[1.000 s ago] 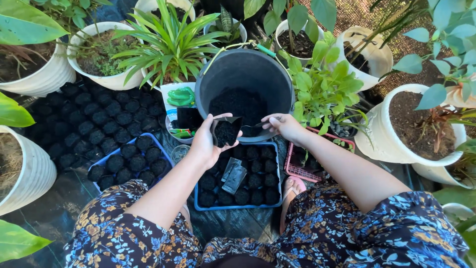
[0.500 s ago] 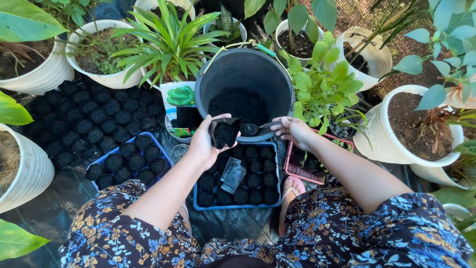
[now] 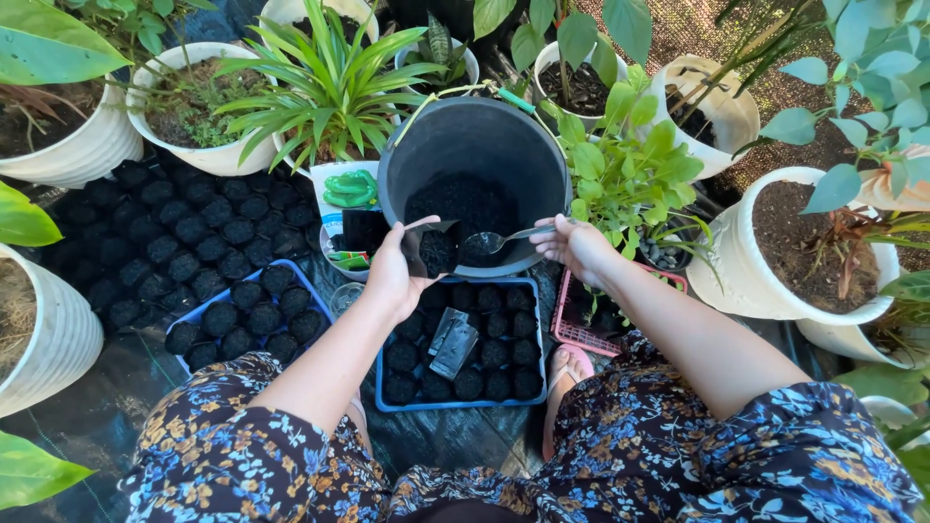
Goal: Filling small seedling pots with soil using a spoon from a bucket.
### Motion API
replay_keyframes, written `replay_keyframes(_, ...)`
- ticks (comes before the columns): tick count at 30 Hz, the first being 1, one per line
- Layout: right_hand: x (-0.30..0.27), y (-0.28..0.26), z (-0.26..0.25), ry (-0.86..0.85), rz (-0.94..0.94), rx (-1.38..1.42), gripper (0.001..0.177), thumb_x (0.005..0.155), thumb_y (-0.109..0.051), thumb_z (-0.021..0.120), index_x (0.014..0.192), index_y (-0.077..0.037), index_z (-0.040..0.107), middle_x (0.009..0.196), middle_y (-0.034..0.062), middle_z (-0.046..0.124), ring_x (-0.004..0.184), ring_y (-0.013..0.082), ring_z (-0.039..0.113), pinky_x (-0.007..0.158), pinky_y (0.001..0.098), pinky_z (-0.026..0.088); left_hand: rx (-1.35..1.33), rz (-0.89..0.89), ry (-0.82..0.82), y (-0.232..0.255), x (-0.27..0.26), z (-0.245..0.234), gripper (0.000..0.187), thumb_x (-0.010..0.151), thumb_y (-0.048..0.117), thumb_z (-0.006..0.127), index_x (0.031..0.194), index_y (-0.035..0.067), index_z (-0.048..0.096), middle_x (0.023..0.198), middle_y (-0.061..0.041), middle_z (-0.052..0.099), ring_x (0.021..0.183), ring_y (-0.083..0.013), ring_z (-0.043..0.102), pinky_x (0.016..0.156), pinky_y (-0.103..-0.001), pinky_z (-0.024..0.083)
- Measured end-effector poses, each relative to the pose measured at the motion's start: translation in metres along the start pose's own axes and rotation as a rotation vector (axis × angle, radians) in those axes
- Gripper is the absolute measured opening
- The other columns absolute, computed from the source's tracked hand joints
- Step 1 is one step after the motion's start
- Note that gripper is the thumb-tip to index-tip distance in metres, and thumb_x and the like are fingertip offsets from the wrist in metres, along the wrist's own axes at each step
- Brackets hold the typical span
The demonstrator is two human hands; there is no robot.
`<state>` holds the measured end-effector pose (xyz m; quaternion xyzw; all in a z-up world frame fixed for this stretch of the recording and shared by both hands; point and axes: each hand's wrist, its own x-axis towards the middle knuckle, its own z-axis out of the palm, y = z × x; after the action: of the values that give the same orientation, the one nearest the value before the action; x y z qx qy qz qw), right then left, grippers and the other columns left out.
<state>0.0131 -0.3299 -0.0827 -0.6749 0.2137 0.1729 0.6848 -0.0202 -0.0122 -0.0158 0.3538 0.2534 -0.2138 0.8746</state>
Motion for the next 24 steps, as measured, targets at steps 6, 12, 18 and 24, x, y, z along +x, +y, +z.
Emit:
replay_keyframes(6,-0.008,-0.026,-0.006,0.027,-0.129,0.098,0.048,0.114,-0.037,0.033,0.122,-0.004,0.067,0.092,0.0165,0.078,0.077,0.0167,0.077,0.069,0.0247,0.062,-0.051,0.021,0.119,-0.004,0.013,0.006,0.040,0.107,0.036,0.043,0.130,0.017,0.070,0.118,-0.012,0.066,0.117,-0.0336,0.062,0.108,-0.065,0.043)
replay_keyframes(12,-0.054,-0.067,0.003,0.045,-0.296,0.155,0.046,0.114,-0.035,0.035,0.112,-0.002,0.067,0.083,0.0181,0.076,0.071,0.0172,0.076,0.065,0.0230,0.061,0.020,0.045,0.128,-0.006,-0.002,0.024,0.046,0.109,0.036,0.035,0.135,0.015,0.066,0.131,-0.015,0.046,0.136,-0.0373,0.042,0.114,-0.065,0.033)
replay_keyframes(18,-0.093,-0.079,0.032,0.042,-0.455,0.033,0.043,0.114,-0.029,0.034,0.109,-0.001,0.067,0.079,0.0186,0.075,0.069,0.0181,0.074,0.063,0.0225,0.060,-0.002,-0.026,0.090,-0.013,-0.003,0.042,0.044,0.109,0.039,0.038,0.131,0.016,0.069,0.134,-0.016,0.042,0.139,-0.0381,0.040,0.112,-0.065,0.036)
replay_keyframes(24,-0.142,-0.079,0.066,0.048,-0.947,-0.471,0.013,0.102,-0.001,0.060,0.107,-0.001,0.072,0.085,0.0192,0.077,0.076,0.0253,0.074,0.072,0.0361,0.063,-0.189,-0.116,0.006,-0.022,-0.007,0.059,0.048,0.105,0.036,0.048,0.146,0.012,0.051,0.140,-0.014,0.032,0.137,-0.0341,0.034,0.114,-0.069,0.030)
